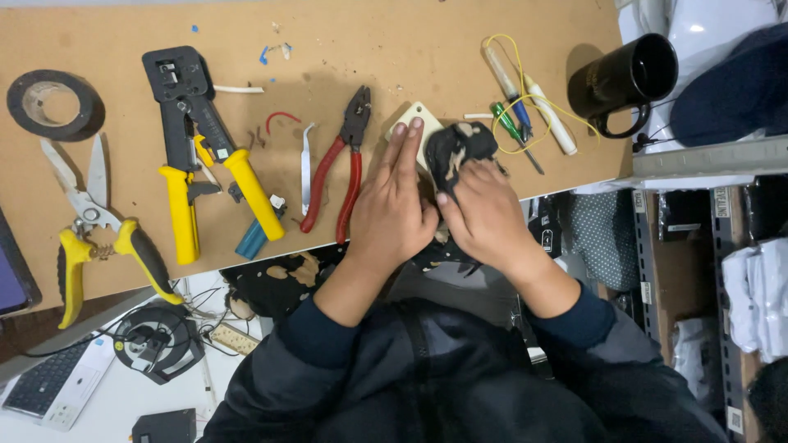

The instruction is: The person cleans a white electrical device using a patterned cloth, wiping its surfaces thoroughly. They then use a screwdriver to tighten screws on the device.

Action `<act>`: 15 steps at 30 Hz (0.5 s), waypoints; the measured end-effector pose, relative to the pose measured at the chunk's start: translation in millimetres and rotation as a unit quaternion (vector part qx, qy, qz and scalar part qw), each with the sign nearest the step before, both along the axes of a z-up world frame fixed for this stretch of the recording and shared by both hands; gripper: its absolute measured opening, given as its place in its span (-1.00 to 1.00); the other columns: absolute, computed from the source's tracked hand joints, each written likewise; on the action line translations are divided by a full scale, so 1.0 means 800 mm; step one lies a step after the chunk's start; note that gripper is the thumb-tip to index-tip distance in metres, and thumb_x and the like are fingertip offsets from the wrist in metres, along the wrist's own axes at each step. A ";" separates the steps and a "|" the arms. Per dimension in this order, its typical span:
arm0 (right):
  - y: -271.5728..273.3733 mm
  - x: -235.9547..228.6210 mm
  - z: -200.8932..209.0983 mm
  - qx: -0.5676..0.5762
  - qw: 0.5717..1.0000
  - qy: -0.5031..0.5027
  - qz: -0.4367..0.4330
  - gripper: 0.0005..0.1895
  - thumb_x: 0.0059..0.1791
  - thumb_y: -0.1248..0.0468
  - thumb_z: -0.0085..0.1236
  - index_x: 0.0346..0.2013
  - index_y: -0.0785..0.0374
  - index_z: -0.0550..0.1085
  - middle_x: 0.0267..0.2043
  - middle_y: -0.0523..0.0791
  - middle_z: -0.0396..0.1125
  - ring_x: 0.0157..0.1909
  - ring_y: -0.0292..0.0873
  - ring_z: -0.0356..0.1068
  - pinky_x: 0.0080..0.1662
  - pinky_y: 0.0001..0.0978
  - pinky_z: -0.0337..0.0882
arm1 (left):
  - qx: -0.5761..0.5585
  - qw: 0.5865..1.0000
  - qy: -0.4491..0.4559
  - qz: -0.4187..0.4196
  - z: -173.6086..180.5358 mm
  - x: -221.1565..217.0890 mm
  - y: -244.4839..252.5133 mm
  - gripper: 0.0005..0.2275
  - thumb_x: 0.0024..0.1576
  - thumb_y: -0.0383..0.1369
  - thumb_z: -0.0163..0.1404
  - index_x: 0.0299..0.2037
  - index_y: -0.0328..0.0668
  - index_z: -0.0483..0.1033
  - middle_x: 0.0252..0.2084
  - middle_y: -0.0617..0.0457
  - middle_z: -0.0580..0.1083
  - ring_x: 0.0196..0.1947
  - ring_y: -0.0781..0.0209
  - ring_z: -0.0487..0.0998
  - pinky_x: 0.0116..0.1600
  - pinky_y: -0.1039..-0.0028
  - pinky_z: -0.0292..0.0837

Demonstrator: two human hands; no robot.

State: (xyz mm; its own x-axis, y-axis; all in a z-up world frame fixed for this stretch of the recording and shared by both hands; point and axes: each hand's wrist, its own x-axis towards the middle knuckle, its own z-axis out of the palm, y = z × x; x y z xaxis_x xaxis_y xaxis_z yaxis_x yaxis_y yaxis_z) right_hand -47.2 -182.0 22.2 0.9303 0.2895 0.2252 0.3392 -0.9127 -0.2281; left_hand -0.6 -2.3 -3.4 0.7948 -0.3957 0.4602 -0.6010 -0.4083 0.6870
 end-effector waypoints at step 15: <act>-0.039 -0.097 0.016 0.092 0.970 0.093 -0.203 -0.60 0.20 0.15 -0.15 -0.42 0.28 0.45 -0.50 0.09 0.28 -0.27 0.31 0.39 -0.26 -0.01 0.36 | 0.087 0.996 0.005 0.037 0.014 -0.009 -0.006 -0.20 -0.05 -0.56 -0.12 0.50 -0.48 -0.10 0.55 -0.28 0.08 0.56 -0.16 0.08 0.39 0.08 0.30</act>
